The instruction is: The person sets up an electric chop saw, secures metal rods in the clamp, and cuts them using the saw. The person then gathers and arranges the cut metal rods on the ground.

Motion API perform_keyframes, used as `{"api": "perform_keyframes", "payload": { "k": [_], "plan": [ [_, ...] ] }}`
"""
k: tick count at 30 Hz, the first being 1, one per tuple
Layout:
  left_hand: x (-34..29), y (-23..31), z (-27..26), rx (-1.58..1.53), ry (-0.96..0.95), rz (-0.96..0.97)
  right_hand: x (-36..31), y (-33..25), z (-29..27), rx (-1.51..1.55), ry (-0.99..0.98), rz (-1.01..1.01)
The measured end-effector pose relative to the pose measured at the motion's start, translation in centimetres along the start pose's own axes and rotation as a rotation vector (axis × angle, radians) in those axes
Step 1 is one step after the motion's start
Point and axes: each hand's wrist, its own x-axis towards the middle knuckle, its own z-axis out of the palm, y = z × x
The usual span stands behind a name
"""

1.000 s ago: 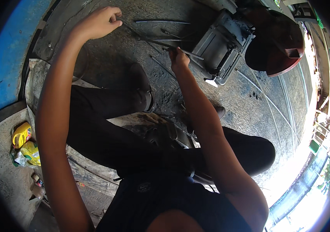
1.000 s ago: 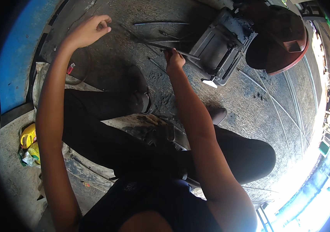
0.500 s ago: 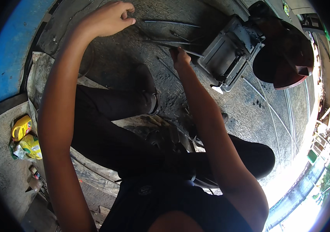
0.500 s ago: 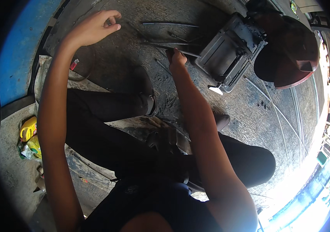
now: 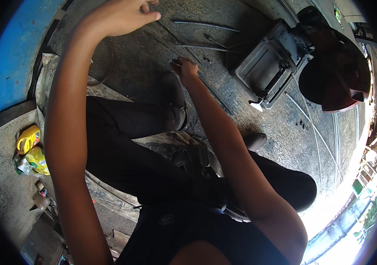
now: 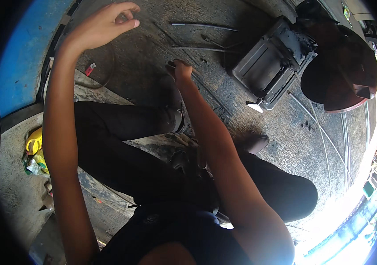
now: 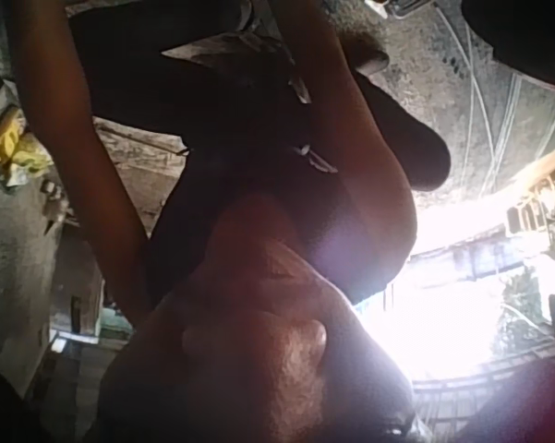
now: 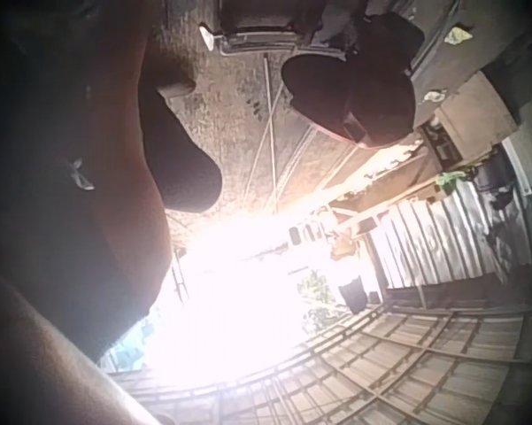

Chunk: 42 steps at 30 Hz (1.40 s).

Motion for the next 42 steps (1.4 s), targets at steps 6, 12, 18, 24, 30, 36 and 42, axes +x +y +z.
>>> {"api": "perform_keyframes", "payload": {
  "k": [6,12,18,24,30,36,42],
  "plan": [
    [-0.6,0.6,-0.6,0.031,0.043,-0.038,-0.6,-1.7,-4.4,-1.098,0.029,-0.551],
    [-0.6,2.9,-0.9,0.029,-0.011,-0.085,3.5,-9.2,-5.5,-1.847,0.307,-0.965],
    [-1.2,3.8,-1.6,0.059,-0.059,-0.104,5.4,-13.2,-5.9,-2.254,0.073,-0.874],
    [-1.5,4.3,-2.0,0.053,-0.098,-0.098,5.1,-13.7,-4.8,-2.306,-0.093,-0.839],
    [-1.3,3.7,-1.5,0.056,-0.071,-0.104,1.7,-13.2,-2.8,-2.068,0.020,-0.710],
    [-1.5,4.4,-1.8,0.037,-0.078,-0.114,1.2,-11.7,-9.1,-2.002,0.232,-0.602],
    [-1.1,3.6,-1.6,0.040,-0.069,-0.117,0.1,-7.9,-8.6,-1.922,0.075,-0.801]
  ]
}}
